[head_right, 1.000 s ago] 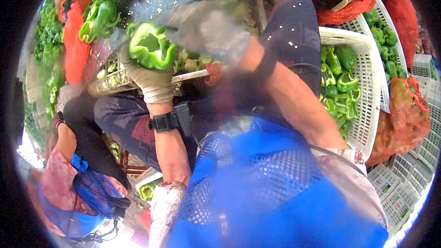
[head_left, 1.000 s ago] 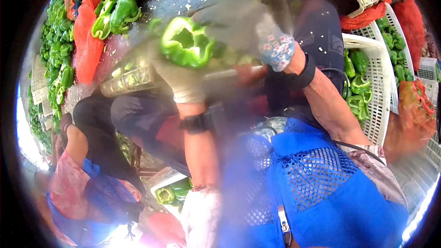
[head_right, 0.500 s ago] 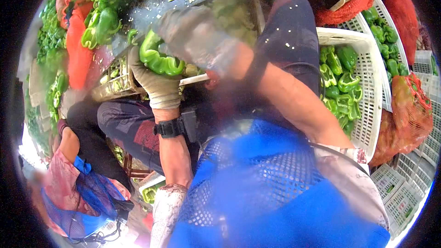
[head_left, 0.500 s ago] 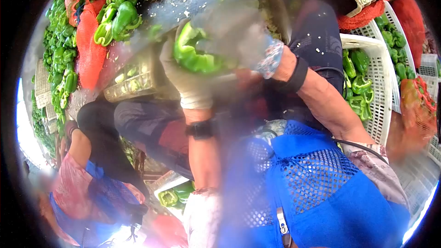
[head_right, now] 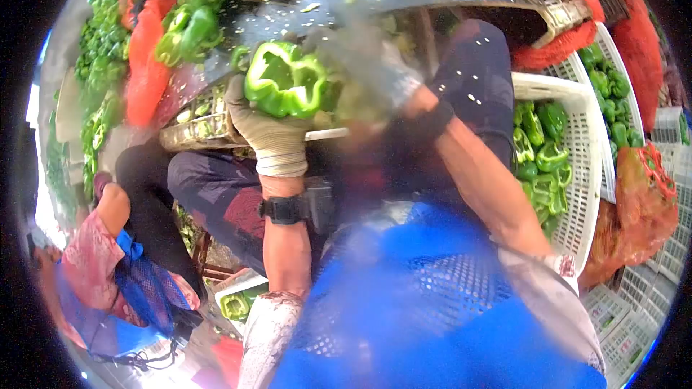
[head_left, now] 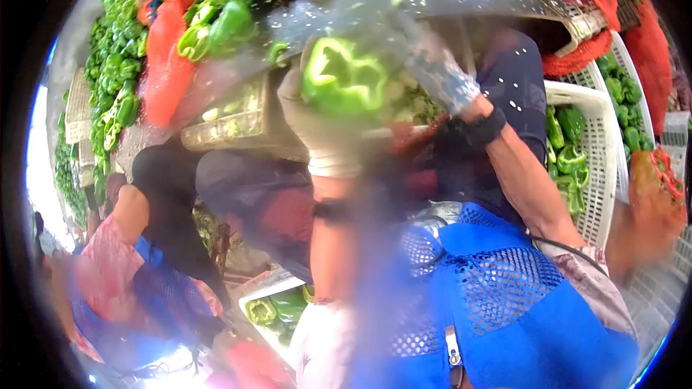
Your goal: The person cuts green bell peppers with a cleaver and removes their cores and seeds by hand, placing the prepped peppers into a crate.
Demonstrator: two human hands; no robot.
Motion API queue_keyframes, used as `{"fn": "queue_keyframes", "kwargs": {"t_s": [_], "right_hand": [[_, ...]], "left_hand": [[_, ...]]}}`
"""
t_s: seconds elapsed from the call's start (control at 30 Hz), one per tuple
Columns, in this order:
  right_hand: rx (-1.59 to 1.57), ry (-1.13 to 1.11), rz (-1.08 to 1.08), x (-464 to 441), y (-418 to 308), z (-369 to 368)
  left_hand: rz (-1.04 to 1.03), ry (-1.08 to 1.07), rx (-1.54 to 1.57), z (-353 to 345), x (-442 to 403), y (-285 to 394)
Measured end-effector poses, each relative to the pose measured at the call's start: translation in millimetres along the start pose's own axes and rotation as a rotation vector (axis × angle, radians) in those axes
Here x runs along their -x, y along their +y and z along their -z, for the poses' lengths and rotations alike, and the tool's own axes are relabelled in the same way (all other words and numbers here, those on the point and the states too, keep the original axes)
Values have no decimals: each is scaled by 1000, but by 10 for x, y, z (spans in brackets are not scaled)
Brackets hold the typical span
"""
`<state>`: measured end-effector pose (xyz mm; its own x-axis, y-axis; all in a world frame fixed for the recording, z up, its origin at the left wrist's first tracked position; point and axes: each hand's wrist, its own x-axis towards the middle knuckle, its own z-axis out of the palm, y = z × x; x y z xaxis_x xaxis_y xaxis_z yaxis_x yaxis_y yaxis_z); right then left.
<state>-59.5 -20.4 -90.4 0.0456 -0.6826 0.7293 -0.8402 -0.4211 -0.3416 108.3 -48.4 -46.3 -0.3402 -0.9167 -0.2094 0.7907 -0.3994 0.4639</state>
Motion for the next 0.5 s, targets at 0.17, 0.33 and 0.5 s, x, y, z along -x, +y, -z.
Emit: {"fn": "queue_keyframes", "kwargs": {"t_s": [0.17,0.33,0.5], "right_hand": [[-604,-91,-303,-37,-496,-1],[-130,161,-391,-132,-529,222],[165,-41,-238,-445,-595,767]], "left_hand": [[-521,22,-597,-2,-62,-73],[-469,123,-159,-69,-162,13],[-244,-156,-850,-360,-381,-309]]}}
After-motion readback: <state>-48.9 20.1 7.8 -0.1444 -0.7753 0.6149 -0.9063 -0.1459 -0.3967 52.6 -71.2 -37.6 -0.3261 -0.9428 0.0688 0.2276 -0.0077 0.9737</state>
